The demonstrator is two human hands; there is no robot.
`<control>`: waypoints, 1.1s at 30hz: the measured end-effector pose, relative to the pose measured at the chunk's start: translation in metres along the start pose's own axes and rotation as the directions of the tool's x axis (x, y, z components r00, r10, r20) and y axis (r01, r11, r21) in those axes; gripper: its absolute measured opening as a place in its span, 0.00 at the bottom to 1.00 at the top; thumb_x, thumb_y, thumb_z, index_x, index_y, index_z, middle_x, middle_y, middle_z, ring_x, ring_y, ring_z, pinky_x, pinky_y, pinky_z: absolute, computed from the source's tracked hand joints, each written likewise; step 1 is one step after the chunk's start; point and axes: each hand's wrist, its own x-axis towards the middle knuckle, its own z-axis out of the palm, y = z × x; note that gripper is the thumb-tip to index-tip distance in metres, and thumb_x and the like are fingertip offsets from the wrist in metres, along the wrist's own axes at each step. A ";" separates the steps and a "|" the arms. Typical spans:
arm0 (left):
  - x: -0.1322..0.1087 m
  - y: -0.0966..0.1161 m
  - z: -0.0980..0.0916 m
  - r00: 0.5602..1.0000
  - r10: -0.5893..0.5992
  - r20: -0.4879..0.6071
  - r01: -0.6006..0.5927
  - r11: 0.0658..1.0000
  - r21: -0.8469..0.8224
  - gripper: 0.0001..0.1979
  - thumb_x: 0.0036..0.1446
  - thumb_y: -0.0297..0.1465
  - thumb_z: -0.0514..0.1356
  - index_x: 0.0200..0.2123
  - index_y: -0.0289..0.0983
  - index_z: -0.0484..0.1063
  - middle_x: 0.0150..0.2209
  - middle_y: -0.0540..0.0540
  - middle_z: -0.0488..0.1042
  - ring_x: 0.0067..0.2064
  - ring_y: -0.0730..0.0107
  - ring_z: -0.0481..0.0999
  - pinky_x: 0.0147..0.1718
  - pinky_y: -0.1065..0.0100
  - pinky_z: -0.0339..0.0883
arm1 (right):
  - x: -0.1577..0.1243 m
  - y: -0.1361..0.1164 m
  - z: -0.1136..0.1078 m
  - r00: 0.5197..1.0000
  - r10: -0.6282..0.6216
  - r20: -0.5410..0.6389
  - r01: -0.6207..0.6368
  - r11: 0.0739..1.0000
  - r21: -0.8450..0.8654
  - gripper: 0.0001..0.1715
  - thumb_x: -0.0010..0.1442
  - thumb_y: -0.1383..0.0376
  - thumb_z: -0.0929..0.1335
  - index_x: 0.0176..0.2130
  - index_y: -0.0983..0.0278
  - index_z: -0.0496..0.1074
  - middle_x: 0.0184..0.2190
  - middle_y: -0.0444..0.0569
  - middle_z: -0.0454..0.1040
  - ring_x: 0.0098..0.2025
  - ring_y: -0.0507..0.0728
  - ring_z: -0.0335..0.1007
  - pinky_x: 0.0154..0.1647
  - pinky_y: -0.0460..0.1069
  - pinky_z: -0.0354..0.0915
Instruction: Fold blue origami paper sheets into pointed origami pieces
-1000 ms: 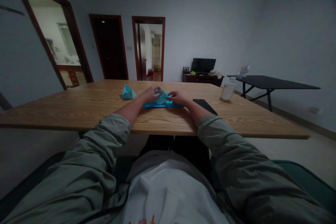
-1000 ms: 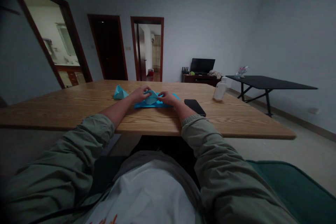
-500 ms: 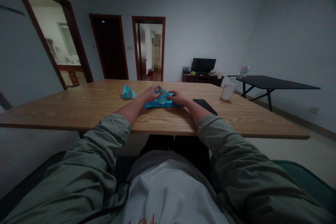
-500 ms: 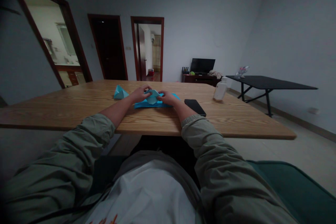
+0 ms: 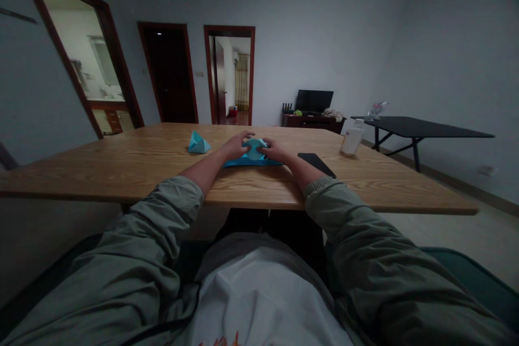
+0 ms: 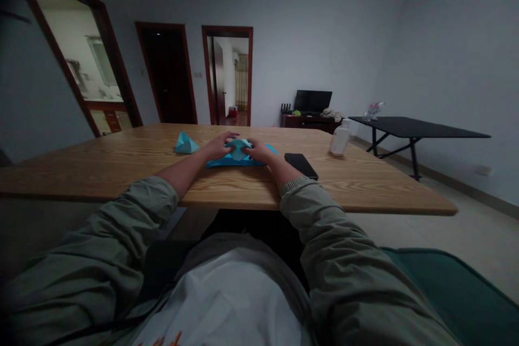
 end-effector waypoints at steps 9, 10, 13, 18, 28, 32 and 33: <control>0.001 -0.004 -0.001 1.000 0.017 0.010 -0.017 0.999 0.037 0.25 0.53 0.26 0.58 0.55 0.34 0.67 0.53 0.40 0.73 0.52 0.62 0.74 0.52 0.62 0.69 | 0.002 0.003 -0.001 0.999 -0.048 0.018 0.048 0.999 0.005 0.13 0.62 0.63 0.68 0.46 0.66 0.69 0.35 0.46 0.74 0.25 0.47 0.68 0.24 0.41 0.65; 0.001 -0.004 -0.001 1.000 0.017 0.012 -0.017 0.999 0.038 0.24 0.53 0.26 0.58 0.55 0.34 0.67 0.53 0.40 0.73 0.52 0.62 0.74 0.53 0.62 0.69 | 0.002 0.004 -0.001 0.999 -0.048 0.016 0.048 0.999 0.001 0.13 0.62 0.63 0.68 0.46 0.66 0.69 0.35 0.46 0.74 0.26 0.48 0.68 0.24 0.41 0.65; 0.001 -0.004 -0.002 1.000 0.002 0.024 -0.003 0.999 0.051 0.23 0.54 0.27 0.58 0.54 0.35 0.68 0.53 0.41 0.73 0.52 0.62 0.74 0.53 0.61 0.69 | 0.002 0.004 -0.001 0.999 -0.035 0.014 0.035 0.999 -0.003 0.15 0.62 0.62 0.68 0.47 0.66 0.69 0.34 0.47 0.74 0.26 0.48 0.68 0.24 0.41 0.65; 0.001 -0.004 -0.002 0.999 -0.032 0.037 0.030 0.998 0.060 0.23 0.54 0.27 0.58 0.54 0.35 0.68 0.50 0.41 0.75 0.51 0.61 0.75 0.52 0.61 0.70 | 0.002 0.004 0.000 0.999 -0.037 0.019 0.037 0.999 0.025 0.13 0.62 0.63 0.67 0.46 0.66 0.69 0.33 0.47 0.74 0.26 0.49 0.68 0.24 0.43 0.66; 0.002 -0.005 -0.002 0.999 -0.030 0.038 0.027 0.995 0.093 0.21 0.55 0.29 0.57 0.53 0.34 0.70 0.50 0.41 0.76 0.50 0.61 0.75 0.52 0.62 0.69 | 0.003 0.007 -0.001 0.999 -0.051 -0.012 0.051 0.999 0.011 0.17 0.60 0.61 0.68 0.49 0.65 0.70 0.34 0.47 0.74 0.27 0.49 0.68 0.24 0.42 0.65; 0.002 -0.009 -0.002 0.998 -0.042 0.049 0.037 0.995 0.096 0.22 0.55 0.30 0.58 0.54 0.35 0.69 0.50 0.41 0.76 0.48 0.60 0.76 0.51 0.60 0.69 | 0.000 0.002 -0.001 0.999 -0.053 -0.009 0.053 0.999 0.013 0.16 0.60 0.62 0.68 0.47 0.65 0.71 0.32 0.47 0.75 0.25 0.50 0.68 0.24 0.43 0.66; 0.002 -0.010 -0.002 0.997 -0.058 0.057 0.051 0.994 0.101 0.22 0.55 0.30 0.58 0.54 0.35 0.69 0.50 0.41 0.76 0.48 0.60 0.76 0.50 0.60 0.70 | -0.001 0.000 -0.001 0.999 -0.043 -0.009 0.044 0.999 0.015 0.16 0.60 0.62 0.68 0.47 0.66 0.71 0.32 0.47 0.75 0.25 0.50 0.68 0.25 0.44 0.66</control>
